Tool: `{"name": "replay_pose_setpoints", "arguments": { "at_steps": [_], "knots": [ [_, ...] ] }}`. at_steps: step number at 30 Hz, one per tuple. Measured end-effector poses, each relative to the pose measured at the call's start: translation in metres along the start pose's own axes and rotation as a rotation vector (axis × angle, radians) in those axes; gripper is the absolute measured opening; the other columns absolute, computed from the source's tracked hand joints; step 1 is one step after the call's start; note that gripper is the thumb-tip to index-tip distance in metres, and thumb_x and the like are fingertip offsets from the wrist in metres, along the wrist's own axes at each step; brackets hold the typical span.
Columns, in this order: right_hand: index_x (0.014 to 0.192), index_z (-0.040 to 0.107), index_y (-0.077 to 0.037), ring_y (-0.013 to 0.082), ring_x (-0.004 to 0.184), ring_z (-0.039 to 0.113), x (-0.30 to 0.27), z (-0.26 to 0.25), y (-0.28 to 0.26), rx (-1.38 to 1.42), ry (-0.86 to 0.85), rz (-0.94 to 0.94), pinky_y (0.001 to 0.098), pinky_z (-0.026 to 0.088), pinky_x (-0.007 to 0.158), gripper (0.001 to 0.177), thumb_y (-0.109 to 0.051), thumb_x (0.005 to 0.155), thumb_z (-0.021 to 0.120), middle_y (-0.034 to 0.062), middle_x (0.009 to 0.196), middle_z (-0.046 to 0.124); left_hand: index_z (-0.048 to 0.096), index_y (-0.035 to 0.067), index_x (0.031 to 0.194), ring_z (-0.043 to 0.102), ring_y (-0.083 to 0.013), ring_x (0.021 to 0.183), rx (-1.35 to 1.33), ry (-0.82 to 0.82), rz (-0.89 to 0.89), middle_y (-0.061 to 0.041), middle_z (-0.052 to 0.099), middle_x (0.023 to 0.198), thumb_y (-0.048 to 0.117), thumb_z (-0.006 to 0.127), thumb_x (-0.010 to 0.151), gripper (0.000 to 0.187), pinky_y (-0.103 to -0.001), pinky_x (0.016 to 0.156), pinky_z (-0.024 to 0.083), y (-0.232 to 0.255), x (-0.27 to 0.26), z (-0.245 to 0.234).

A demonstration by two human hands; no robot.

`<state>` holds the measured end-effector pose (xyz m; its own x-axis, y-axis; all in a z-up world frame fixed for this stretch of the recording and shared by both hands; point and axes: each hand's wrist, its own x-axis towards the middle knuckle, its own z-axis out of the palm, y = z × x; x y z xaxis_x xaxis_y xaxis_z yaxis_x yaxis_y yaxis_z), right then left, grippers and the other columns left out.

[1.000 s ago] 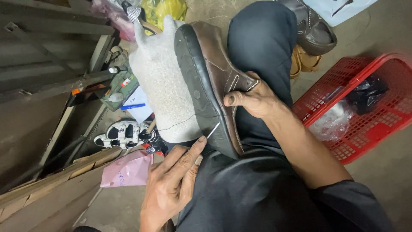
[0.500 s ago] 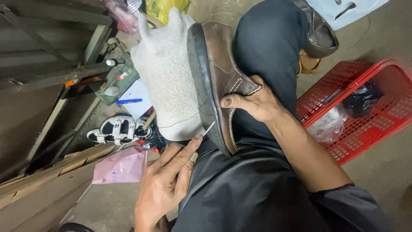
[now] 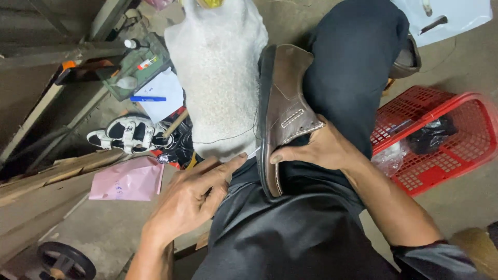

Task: The person sits on the floor and sews a brown leather shoe using a needle and thread. They repeatedly push the needle through the shoe's sole and upper, pulling the thread tight to secure the stitching.

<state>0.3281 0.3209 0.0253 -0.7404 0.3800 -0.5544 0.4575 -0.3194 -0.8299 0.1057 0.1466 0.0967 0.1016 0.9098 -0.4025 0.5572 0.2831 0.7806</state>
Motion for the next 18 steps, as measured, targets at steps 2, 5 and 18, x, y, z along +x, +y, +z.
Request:
{"name": "replay_pose_setpoints", "arguments": {
  "at_steps": [2, 5, 18],
  "knots": [
    [0.092, 0.081, -0.012, 0.01, 0.094, 0.074, 0.0, 0.0, -0.006, -0.027, 0.003, 0.027, 0.0268, 0.059, 0.093, 0.026, -0.025, 0.072, 0.089, 0.0002, 0.098, 0.083, 0.059, 0.012, 0.145, 0.053, -0.0181, 0.08, 0.015, -0.02, 0.004, 0.006, 0.056, 0.068, 0.014, 0.045, 0.099, 0.048, -0.034, 0.065, 0.047, 0.0, 0.003, -0.003],
    [0.1, 0.081, -0.014, 0.0125, 0.101, 0.076, 0.001, -0.003, -0.009, -0.049, -0.064, 0.12, 0.0262, 0.058, 0.097, 0.036, -0.037, 0.073, 0.085, 0.0006, 0.106, 0.084, 0.059, 0.022, 0.144, 0.069, -0.0191, 0.089, 0.086, -0.014, 0.02, 0.001, 0.078, 0.123, 0.015, 0.052, 0.1, 0.045, -0.034, 0.073, 0.053, -0.005, 0.005, -0.003],
    [0.112, 0.075, -0.014, 0.0132, 0.104, 0.072, 0.016, -0.021, -0.012, 0.034, -0.111, 0.309, 0.0293, 0.056, 0.093, 0.049, -0.039, 0.071, 0.084, 0.0001, 0.108, 0.08, 0.041, 0.033, 0.158, 0.055, -0.0243, 0.054, 0.296, -0.257, -0.038, 0.001, 0.054, 0.084, 0.022, 0.055, 0.098, 0.062, -0.046, 0.052, 0.049, 0.005, 0.042, -0.008]
  ]
}}
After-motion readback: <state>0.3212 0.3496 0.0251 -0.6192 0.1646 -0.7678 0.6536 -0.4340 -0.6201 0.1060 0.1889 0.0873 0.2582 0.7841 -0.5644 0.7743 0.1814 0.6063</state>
